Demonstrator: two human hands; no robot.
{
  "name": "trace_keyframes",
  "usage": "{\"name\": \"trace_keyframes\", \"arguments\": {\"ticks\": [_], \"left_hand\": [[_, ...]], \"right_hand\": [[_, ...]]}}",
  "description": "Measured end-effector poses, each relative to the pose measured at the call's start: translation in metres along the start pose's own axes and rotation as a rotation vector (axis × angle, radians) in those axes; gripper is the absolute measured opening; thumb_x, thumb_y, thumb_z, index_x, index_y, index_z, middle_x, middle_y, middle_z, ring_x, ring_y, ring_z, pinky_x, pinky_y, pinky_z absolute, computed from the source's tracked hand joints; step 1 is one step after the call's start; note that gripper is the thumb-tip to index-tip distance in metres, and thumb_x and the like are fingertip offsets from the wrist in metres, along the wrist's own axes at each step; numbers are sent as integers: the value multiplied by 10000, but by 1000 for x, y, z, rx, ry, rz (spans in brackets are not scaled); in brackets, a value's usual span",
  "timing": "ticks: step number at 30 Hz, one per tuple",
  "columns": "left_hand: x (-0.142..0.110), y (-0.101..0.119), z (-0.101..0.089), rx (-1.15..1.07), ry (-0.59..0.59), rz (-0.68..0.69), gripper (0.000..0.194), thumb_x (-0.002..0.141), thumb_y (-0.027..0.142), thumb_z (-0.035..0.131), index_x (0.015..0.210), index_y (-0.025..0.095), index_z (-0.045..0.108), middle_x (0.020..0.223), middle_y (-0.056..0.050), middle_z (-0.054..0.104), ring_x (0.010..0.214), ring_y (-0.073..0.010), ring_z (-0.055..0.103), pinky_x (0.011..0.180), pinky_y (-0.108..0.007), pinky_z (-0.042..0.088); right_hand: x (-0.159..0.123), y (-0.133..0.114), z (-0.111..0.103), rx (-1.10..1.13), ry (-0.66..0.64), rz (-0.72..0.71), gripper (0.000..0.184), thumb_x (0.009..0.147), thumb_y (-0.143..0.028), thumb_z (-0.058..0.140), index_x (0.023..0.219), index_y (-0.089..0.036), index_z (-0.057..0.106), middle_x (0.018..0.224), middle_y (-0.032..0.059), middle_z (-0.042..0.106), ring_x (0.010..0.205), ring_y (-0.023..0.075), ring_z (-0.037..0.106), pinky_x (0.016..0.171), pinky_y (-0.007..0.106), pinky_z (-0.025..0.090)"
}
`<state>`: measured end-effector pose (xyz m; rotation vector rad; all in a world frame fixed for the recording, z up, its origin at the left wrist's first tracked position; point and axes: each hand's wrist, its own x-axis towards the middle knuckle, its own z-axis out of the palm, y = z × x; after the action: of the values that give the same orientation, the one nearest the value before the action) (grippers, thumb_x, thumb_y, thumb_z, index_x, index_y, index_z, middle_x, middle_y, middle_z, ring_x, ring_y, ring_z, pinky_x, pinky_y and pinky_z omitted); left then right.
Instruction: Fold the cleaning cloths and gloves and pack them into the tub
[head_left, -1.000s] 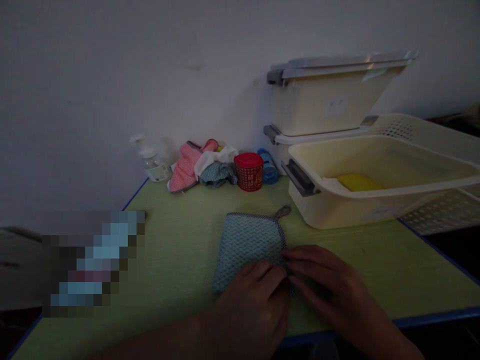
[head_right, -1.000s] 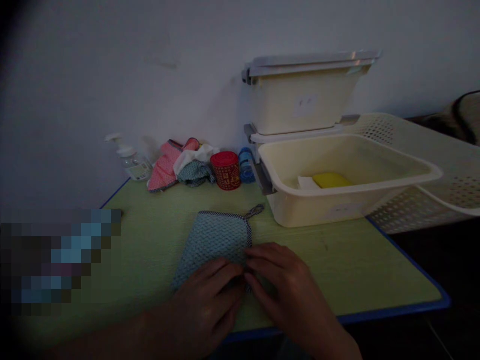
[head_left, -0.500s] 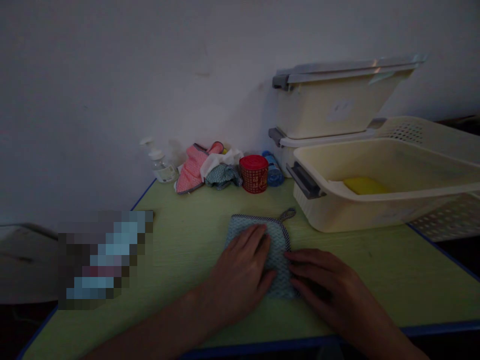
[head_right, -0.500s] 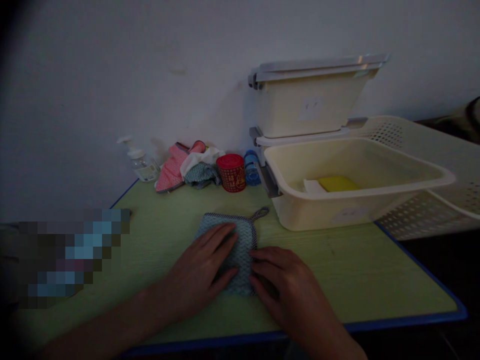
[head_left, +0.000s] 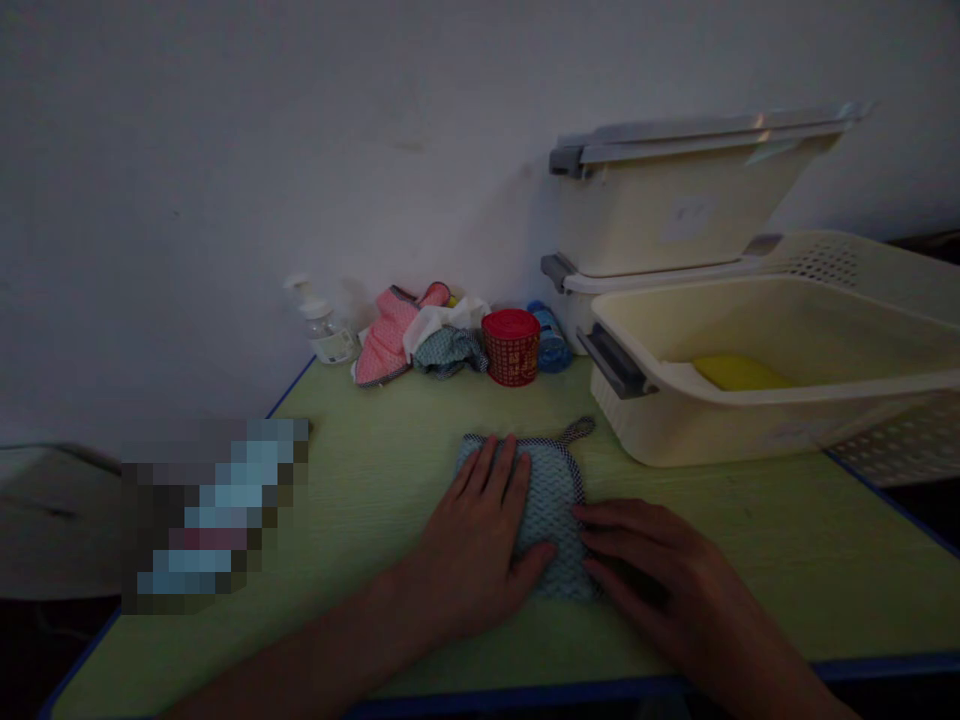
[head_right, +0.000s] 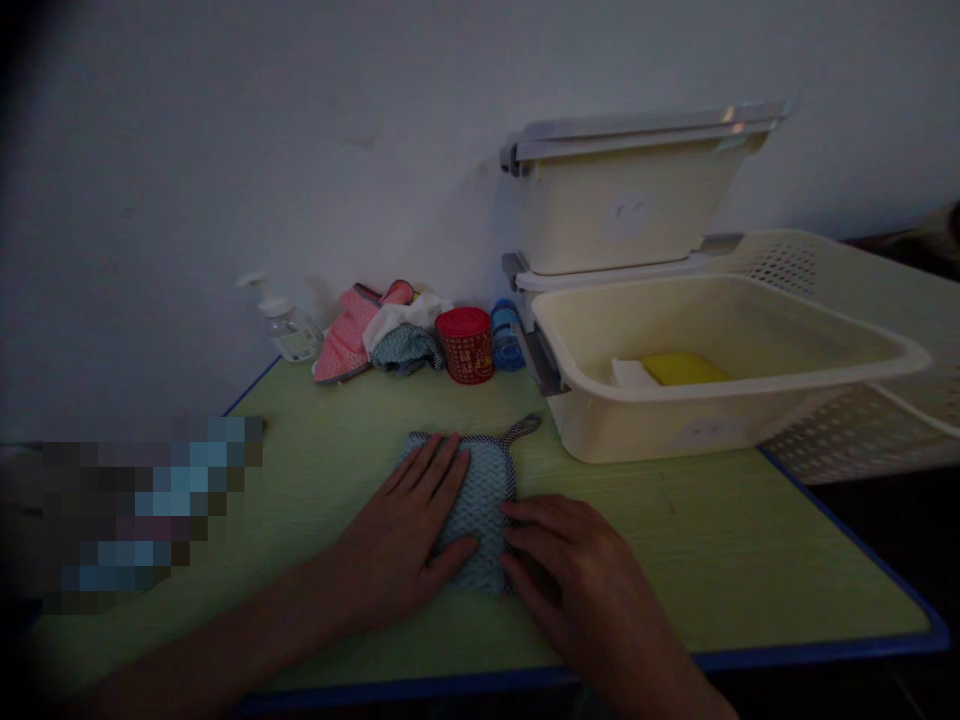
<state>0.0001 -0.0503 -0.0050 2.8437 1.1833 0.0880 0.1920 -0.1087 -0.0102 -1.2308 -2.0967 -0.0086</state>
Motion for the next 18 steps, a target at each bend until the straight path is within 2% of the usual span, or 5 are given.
{"name": "trace_keyframes", "arguments": {"ticks": [13,18], "left_hand": [[-3,-3,7,-44,42,31,679,884,514,350,1406,98,229,1497,-168,135,1380,-297,80,1115,-468,181],[-3,-12,0,-84,-22,87,683,886,524,350,1423,137,183,1505,-156,69,1382,-291,30,1106,-483,175]], "right_hand": [[1,0,0,-11,-10,-2,145,763,-133,564,826,-178,686,908,86,706,817,208,663,716,369,571],[1,-3,-1,4,-57,23,144,700,-162,660,843,-171,666,949,98,694,851,230,654,734,388,568]]}}
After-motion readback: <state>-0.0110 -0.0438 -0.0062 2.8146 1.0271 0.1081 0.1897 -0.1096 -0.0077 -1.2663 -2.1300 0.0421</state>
